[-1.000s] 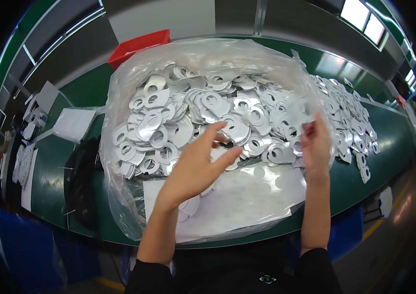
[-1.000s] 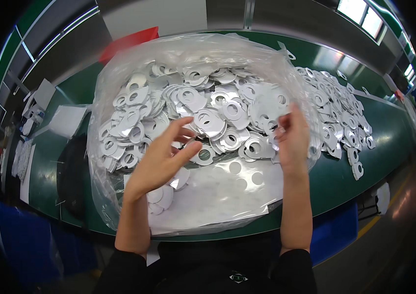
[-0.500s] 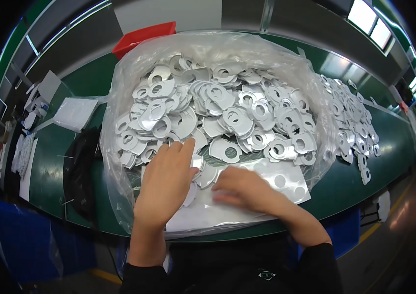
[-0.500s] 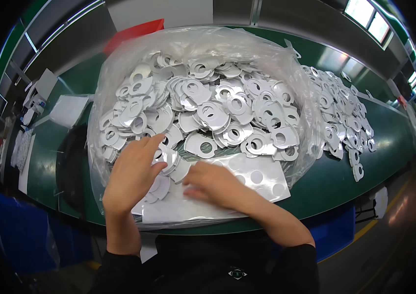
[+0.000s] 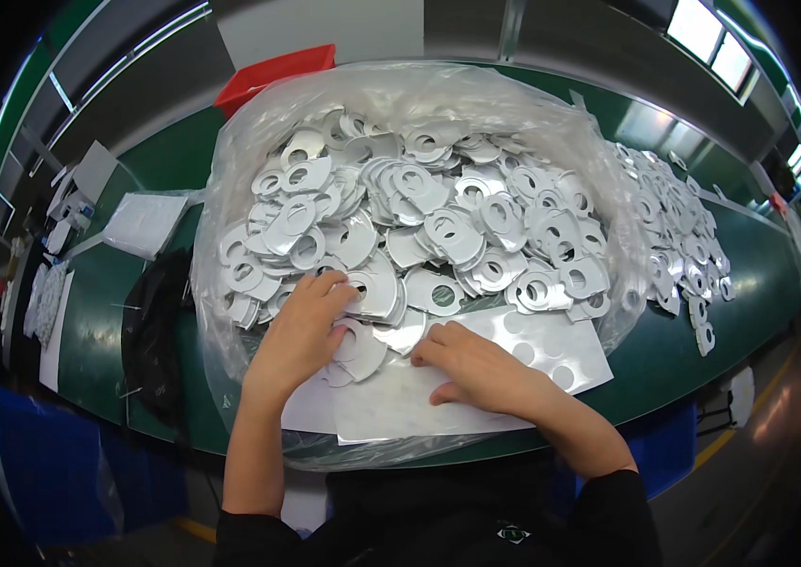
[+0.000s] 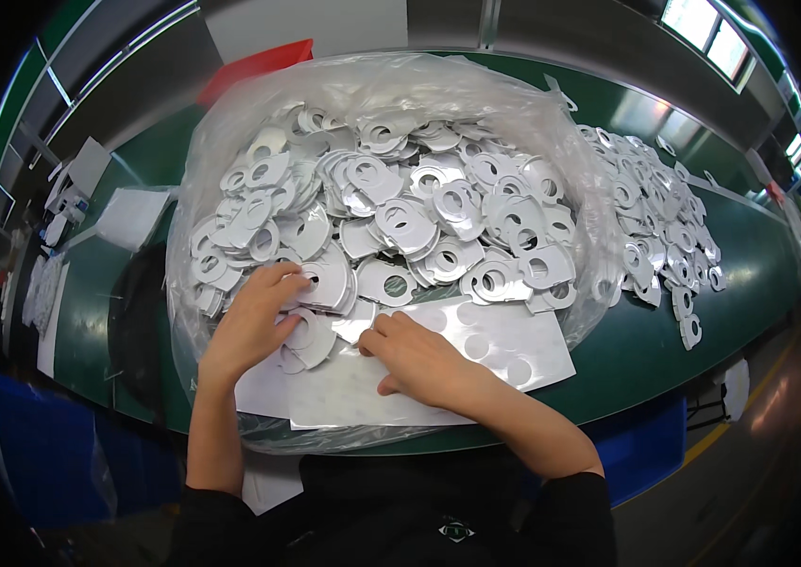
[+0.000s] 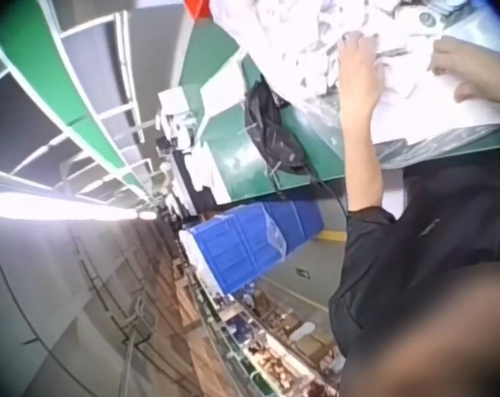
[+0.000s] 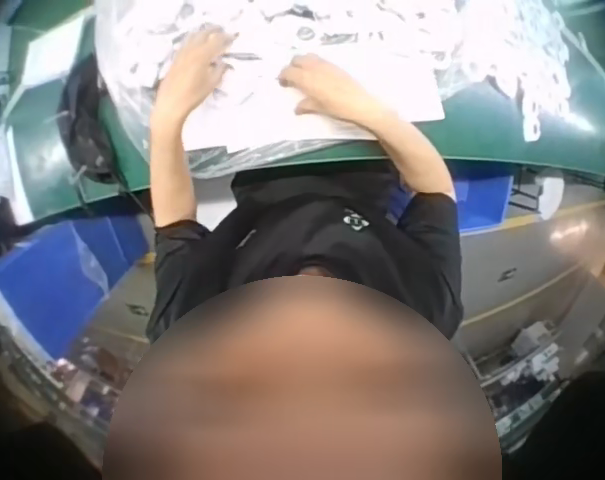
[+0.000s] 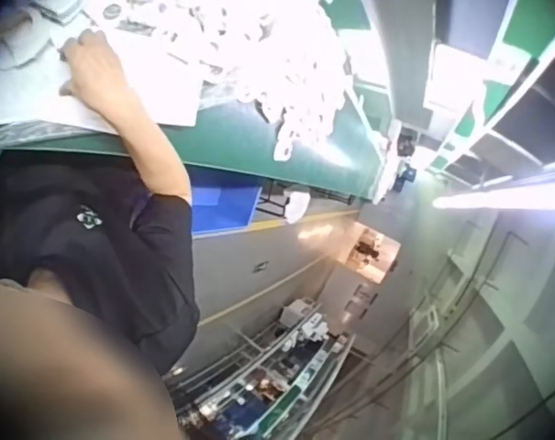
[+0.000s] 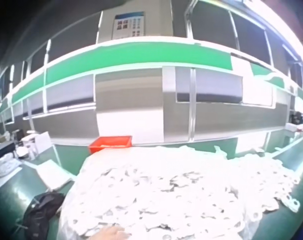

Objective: Applying circular adhesive pads to metal lighting component plates on an assembly line.

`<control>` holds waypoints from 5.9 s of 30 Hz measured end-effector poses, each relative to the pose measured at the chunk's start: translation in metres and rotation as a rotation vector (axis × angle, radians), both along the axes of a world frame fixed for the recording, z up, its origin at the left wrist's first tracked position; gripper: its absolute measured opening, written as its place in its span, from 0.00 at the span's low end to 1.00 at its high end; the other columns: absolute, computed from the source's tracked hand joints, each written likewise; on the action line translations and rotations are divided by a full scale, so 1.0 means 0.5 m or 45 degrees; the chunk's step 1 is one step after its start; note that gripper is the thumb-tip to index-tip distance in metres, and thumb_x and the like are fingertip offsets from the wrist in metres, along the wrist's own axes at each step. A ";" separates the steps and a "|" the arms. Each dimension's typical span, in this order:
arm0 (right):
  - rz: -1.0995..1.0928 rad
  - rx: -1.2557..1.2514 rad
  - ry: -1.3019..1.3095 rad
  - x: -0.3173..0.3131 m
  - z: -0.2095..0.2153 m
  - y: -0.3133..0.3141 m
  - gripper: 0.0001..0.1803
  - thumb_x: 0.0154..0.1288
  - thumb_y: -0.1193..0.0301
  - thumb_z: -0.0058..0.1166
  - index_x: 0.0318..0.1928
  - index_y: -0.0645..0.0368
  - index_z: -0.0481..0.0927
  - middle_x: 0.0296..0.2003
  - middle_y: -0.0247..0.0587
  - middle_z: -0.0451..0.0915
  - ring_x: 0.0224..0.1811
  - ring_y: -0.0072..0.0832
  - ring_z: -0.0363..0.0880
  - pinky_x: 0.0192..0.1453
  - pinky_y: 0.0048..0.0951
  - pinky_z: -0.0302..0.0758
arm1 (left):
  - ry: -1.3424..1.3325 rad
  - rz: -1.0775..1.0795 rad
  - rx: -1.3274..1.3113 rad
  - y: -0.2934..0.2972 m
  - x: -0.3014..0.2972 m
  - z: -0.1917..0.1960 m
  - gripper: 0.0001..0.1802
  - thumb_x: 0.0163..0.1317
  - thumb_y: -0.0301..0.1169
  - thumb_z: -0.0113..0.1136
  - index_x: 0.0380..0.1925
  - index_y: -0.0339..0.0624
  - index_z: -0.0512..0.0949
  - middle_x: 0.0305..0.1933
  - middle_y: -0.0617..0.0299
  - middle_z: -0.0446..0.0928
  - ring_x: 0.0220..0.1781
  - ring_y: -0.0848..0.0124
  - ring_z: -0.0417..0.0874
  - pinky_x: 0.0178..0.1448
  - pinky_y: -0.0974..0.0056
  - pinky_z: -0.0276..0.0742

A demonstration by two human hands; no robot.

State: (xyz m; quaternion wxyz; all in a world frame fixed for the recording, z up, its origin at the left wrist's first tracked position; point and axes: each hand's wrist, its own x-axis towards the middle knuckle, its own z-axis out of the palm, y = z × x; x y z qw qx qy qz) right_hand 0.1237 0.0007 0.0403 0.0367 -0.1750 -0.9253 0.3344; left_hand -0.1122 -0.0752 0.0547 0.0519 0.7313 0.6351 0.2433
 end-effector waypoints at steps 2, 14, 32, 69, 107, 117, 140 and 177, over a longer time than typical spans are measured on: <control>-0.018 -0.007 -0.016 0.001 0.001 0.004 0.24 0.43 0.74 0.69 0.43 0.61 0.74 0.43 0.42 0.72 0.50 0.39 0.70 0.52 0.36 0.71 | -0.012 -0.006 -0.029 0.011 0.000 -0.002 0.18 0.44 0.19 0.61 0.39 0.39 0.75 0.47 0.57 0.73 0.49 0.56 0.73 0.52 0.58 0.72; 0.019 -0.075 0.044 0.015 0.002 0.002 0.20 0.46 0.75 0.66 0.39 0.59 0.71 0.42 0.40 0.72 0.49 0.40 0.69 0.52 0.36 0.70 | -0.948 0.037 0.053 0.092 0.065 0.046 0.07 0.53 0.26 0.59 0.22 0.38 0.70 0.39 0.52 0.80 0.39 0.61 0.78 0.49 0.63 0.71; 0.296 -0.220 0.359 0.047 0.058 0.008 0.09 0.54 0.76 0.59 0.34 0.56 0.72 0.31 0.37 0.76 0.34 0.36 0.76 0.36 0.33 0.72 | -2.859 -0.259 -0.726 0.138 0.191 -0.120 0.22 0.72 0.48 0.38 0.54 0.45 0.67 0.50 0.53 0.75 0.44 0.65 0.77 0.43 0.61 0.74; -0.629 -0.871 0.836 0.040 -0.023 0.111 0.09 0.62 0.80 0.55 0.40 0.63 0.69 0.32 0.36 0.74 0.28 0.16 0.73 0.28 0.18 0.73 | -2.432 -0.092 -0.757 0.124 0.217 -0.095 0.36 0.70 0.60 0.18 0.46 0.45 0.71 0.42 0.61 0.76 0.41 0.70 0.77 0.37 0.66 0.71; -0.682 -0.700 0.840 0.033 -0.022 0.102 0.07 0.60 0.77 0.57 0.35 0.63 0.71 0.28 0.33 0.75 0.23 0.14 0.72 0.27 0.18 0.70 | -2.412 -0.102 -0.724 0.121 0.216 -0.098 0.20 0.71 0.49 0.37 0.42 0.45 0.70 0.40 0.61 0.76 0.40 0.72 0.77 0.36 0.67 0.71; -0.612 0.178 0.845 0.026 -0.017 0.097 0.09 0.53 0.78 0.58 0.36 0.61 0.75 0.29 0.41 0.78 0.32 0.29 0.77 0.34 0.27 0.74 | -2.356 -0.063 -0.695 0.122 0.209 -0.118 0.09 0.63 0.31 0.46 0.43 0.45 0.69 0.40 0.62 0.74 0.38 0.72 0.75 0.33 0.63 0.72; -0.916 -0.836 0.736 0.043 -0.010 0.098 0.10 0.57 0.77 0.57 0.38 0.72 0.81 0.24 0.39 0.80 0.22 0.18 0.78 0.23 0.20 0.74 | -2.098 -0.368 -0.612 0.112 0.219 -0.104 0.34 0.63 0.28 0.41 0.69 0.49 0.45 0.42 0.57 0.74 0.40 0.72 0.77 0.33 0.71 0.71; -0.740 -0.476 0.516 0.084 0.001 0.125 0.11 0.58 0.68 0.59 0.29 0.65 0.77 0.22 0.34 0.77 0.22 0.22 0.75 0.25 0.26 0.70 | -2.048 -0.238 -0.942 0.106 0.212 -0.054 0.40 0.66 0.63 0.32 0.69 0.51 0.47 0.48 0.47 0.75 0.44 0.60 0.80 0.34 0.64 0.77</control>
